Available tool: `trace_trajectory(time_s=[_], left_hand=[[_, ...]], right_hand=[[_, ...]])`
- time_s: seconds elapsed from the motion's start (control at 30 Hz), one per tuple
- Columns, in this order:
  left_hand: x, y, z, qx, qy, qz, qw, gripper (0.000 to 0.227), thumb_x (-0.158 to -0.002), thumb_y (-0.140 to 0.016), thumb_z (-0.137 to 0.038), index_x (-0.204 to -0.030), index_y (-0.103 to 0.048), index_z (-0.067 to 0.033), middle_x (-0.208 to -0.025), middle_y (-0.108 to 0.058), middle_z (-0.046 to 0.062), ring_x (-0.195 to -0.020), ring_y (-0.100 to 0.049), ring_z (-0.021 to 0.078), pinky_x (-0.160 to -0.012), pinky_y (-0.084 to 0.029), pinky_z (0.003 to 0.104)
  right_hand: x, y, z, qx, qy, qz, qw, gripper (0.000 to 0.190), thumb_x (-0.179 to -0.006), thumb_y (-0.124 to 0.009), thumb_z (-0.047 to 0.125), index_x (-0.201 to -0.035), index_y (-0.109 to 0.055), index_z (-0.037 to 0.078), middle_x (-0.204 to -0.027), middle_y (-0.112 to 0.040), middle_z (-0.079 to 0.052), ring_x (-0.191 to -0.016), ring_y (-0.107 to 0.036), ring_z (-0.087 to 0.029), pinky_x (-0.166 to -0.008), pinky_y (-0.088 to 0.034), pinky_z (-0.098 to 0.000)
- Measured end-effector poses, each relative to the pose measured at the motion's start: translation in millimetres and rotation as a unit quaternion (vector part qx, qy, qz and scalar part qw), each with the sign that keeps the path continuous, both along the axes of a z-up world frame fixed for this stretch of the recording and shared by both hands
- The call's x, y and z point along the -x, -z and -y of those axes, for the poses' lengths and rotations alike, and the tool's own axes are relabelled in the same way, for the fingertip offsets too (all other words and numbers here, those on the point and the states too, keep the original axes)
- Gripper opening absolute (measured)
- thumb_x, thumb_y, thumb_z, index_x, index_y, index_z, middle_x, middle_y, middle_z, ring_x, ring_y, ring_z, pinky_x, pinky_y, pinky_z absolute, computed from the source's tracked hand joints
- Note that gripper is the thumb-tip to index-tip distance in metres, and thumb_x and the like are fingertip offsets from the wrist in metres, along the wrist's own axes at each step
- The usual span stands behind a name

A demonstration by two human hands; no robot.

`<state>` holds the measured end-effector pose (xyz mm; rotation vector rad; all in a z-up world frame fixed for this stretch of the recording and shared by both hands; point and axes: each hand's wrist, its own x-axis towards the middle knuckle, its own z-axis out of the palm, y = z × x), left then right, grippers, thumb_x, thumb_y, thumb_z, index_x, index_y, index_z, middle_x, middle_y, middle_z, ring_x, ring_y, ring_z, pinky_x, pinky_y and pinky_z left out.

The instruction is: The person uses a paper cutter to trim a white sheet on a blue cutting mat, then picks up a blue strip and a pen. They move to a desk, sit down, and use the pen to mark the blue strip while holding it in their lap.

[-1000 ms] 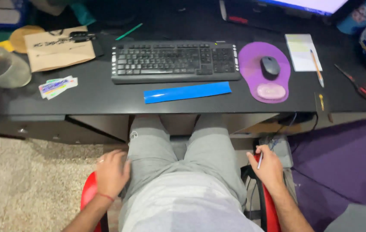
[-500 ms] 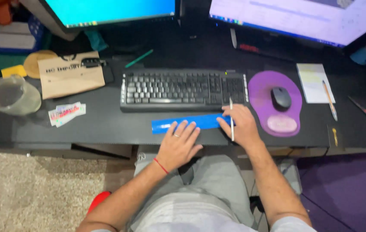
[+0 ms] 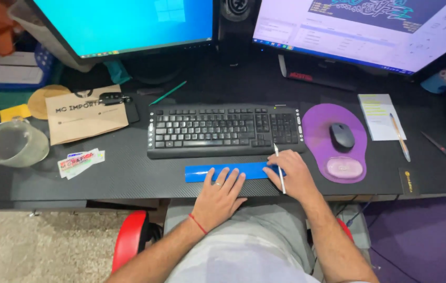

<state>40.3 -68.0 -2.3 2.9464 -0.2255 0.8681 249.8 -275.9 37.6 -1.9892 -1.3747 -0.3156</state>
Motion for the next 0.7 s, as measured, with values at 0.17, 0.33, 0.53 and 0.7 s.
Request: trace_trajectory(time_s=[0.17, 0.33, 0.53, 0.7], left_hand=[[-5, 3, 0, 0.015, -0.008, -0.025, 1.000, 0.075, -0.090, -0.088, -0.054, -0.149, -0.072, -0.0107, -0.147, -0.071, 0.016, -0.136, -0.067, 0.0394, -0.118, -0.046, 0.070], [-7, 7, -2, 0.024, -0.018, 0.060, 0.998, 0.061, -0.105, -0.074, -0.053, -0.141, -0.075, -0.0038, -0.141, -0.071, 0.020, -0.134, -0.068, 0.0412, -0.119, -0.047, 0.069], [-11, 7, 11, 0.035, -0.001, 0.130, 0.991, 0.055, -0.111, -0.065, -0.055, -0.134, -0.079, -0.0072, -0.139, -0.075, 0.016, -0.133, -0.070, 0.0378, -0.119, -0.049, 0.068], [-31, -10, 38, 0.028, 0.063, 0.114, 0.991, 0.062, -0.115, -0.057, -0.055, -0.148, -0.074, -0.0054, -0.148, -0.073, 0.019, -0.139, -0.069, 0.0401, -0.118, -0.052, 0.064]], right_hand=[[-12, -1, 13, -0.053, 0.000, -0.111, 0.992, 0.031, -0.111, -0.066, 0.036, -0.106, -0.083, 0.011, -0.102, -0.083, -0.010, -0.101, -0.078, -0.033, -0.096, -0.058, -0.0448], [-29, 19, 35, -0.153, -0.027, -0.310, 0.938, 0.095, -0.120, -0.013, 0.065, -0.127, -0.081, -0.003, -0.089, -0.072, -0.014, -0.084, -0.067, -0.020, -0.084, -0.057, -0.0325], [-35, 36, 50, -0.152, -0.025, -0.432, 0.888, 0.038, -0.110, -0.072, 0.012, -0.138, -0.070, -0.012, -0.104, -0.077, -0.026, -0.078, -0.078, -0.024, -0.064, -0.063, -0.0322], [-40, 42, 53, -0.173, -0.017, -0.447, 0.877, 0.025, -0.099, -0.083, -0.002, -0.119, -0.075, -0.014, -0.092, -0.075, -0.024, -0.076, -0.079, -0.023, -0.063, -0.065, -0.0297]])
